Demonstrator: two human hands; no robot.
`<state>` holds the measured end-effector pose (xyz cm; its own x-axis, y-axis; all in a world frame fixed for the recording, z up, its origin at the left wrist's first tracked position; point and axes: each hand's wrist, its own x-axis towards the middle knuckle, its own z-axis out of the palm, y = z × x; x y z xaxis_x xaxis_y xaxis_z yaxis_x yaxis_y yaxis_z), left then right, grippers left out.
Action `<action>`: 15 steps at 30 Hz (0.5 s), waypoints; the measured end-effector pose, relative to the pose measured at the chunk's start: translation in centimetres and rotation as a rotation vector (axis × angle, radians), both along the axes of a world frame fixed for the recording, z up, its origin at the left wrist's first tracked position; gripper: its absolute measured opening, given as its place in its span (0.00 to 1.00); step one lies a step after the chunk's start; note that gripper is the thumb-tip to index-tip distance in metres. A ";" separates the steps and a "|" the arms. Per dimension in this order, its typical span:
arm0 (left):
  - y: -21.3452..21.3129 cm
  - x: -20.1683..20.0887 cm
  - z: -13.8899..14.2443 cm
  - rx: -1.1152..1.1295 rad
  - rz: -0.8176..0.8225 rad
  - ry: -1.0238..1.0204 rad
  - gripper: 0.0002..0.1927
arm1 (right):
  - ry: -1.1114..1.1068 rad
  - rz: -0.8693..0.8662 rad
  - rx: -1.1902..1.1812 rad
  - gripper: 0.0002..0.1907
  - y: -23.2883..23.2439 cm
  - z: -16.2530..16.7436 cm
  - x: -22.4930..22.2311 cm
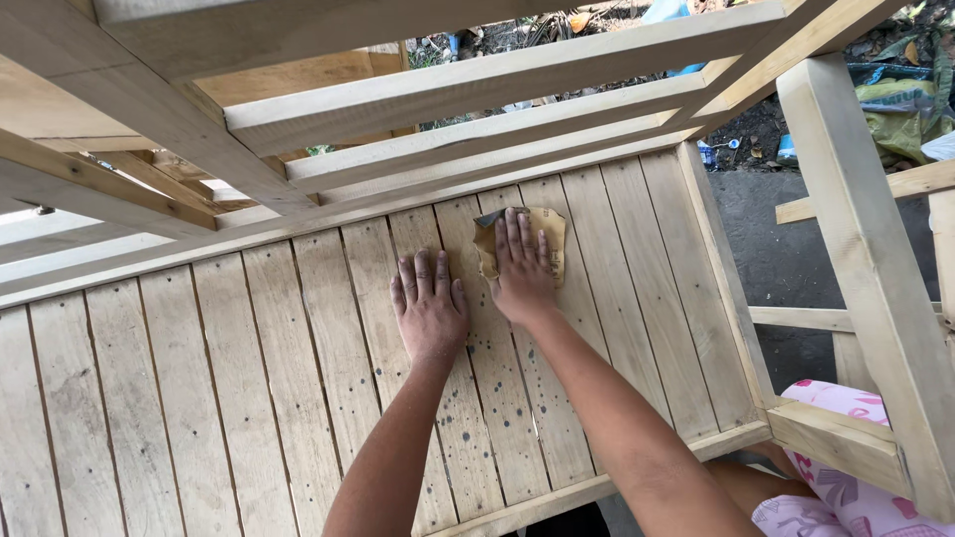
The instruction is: The person sands the surface of a wooden bench using a sanding block. They move the block back and forth across the slats, applying pressure to smooth the wood. The camera remains in a first-person view focused on the hands and the bench surface.
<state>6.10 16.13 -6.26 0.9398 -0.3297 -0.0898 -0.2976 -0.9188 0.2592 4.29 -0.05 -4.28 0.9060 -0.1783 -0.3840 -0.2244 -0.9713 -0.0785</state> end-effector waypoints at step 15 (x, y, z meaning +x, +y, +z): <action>0.1 0.3 0.6 -0.004 0.013 -0.015 0.30 | -0.184 0.015 -0.106 0.39 -0.8 5.0 1.6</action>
<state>6.41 16.20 -5.63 0.9452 -0.3179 -0.0742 -0.2896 -0.9215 0.2587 5.87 -0.86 0.74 0.9619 -0.1946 -0.1919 -0.2009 -0.9795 -0.0139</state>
